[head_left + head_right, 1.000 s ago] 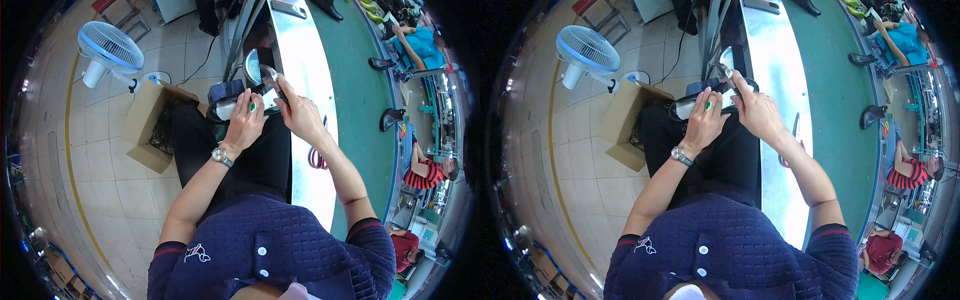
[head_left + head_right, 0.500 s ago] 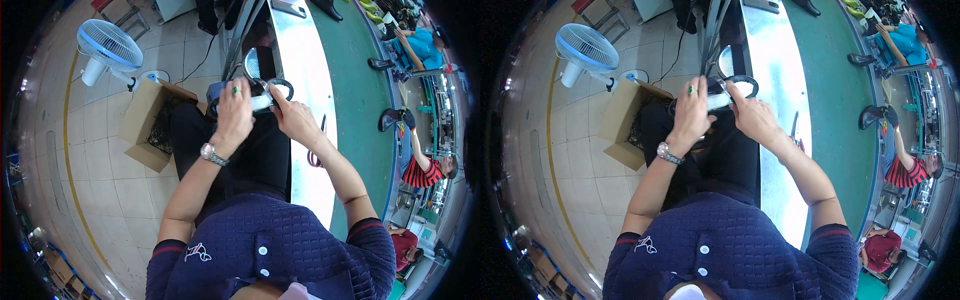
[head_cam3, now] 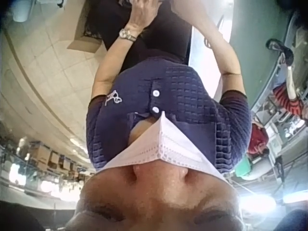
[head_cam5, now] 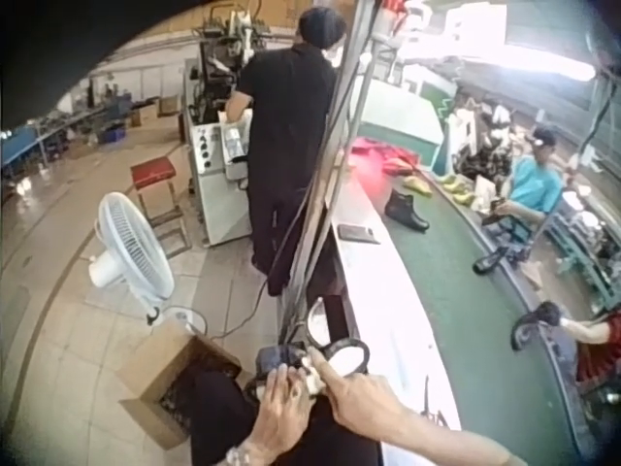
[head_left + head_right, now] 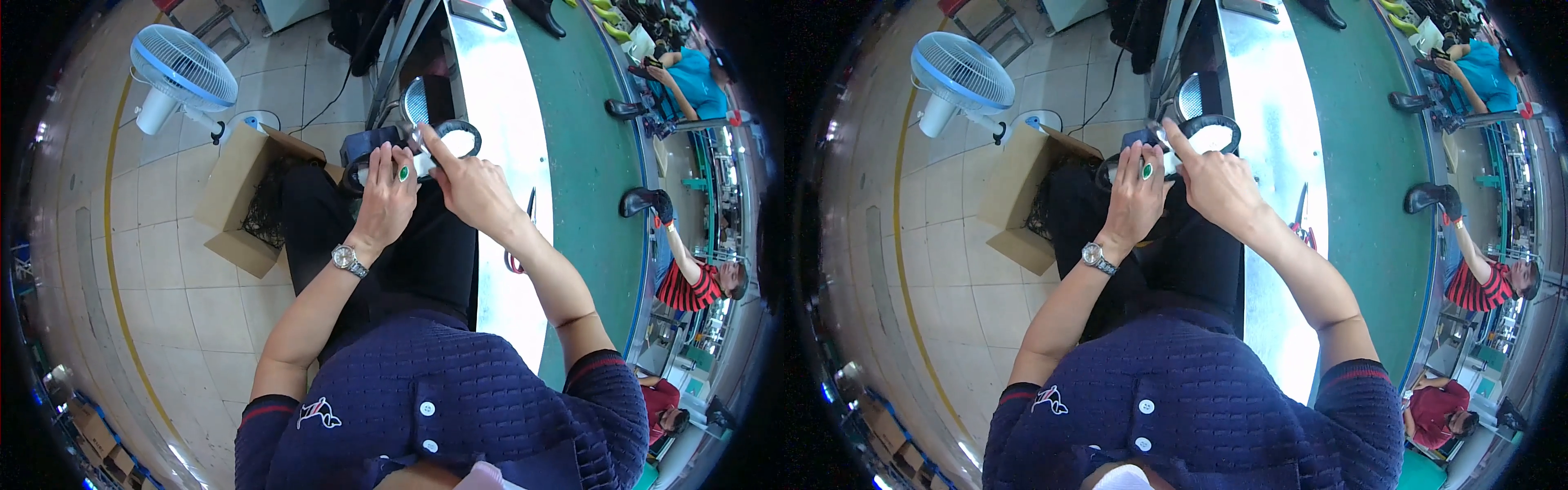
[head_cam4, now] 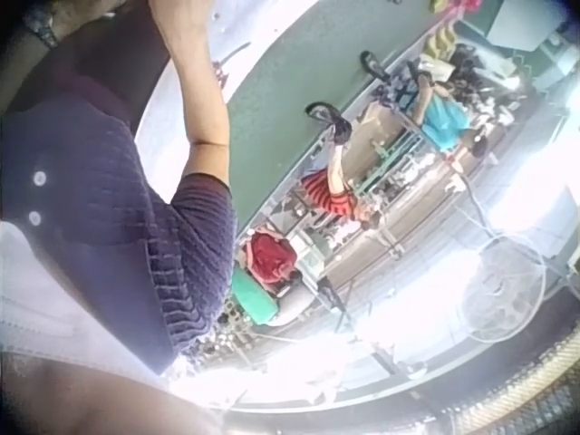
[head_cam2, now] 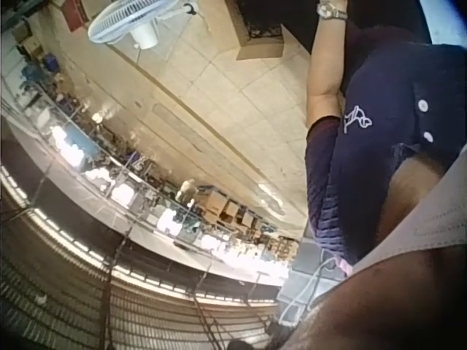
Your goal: The recorder is performing finishing touches on a shoe, using a tool to smooth the sole edges and trimming material with scissors.
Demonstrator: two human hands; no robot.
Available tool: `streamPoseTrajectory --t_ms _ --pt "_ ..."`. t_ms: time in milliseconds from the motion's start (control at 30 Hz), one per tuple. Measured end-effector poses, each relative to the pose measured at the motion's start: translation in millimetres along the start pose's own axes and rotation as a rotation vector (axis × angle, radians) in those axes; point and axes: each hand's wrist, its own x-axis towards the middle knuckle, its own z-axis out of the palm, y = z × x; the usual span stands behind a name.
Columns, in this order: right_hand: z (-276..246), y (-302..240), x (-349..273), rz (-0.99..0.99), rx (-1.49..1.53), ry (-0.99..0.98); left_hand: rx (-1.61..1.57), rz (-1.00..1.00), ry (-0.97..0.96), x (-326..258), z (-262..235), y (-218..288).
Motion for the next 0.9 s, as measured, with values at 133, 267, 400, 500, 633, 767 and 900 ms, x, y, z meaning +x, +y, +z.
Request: streamPoseTrajectory --t_ms 133,267,400,500,633,767,900 --pt "14 -7 -6 0.049 0.033 0.161 -0.017 0.030 0.044 2 -1 1" --pt "5 -1 1 0.006 -0.056 -0.017 -0.041 0.000 0.028 -3 -2 0" --pt "11 -13 -4 0.038 0.080 0.190 -0.075 -0.012 0.074 -1 -1 -1" --pt "22 0 -1 0.003 -0.020 0.057 -0.121 -0.026 0.055 1 -3 -1" --pt "8 -15 -7 -0.011 0.083 0.153 0.027 -0.284 -0.126 16 -59 2" --pt "28 -12 -2 0.024 0.081 0.096 0.001 -0.226 -0.183 3 -48 -13" --pt "16 -20 2 -0.064 0.043 0.065 -0.103 -0.272 -0.096 -5 -45 -17"
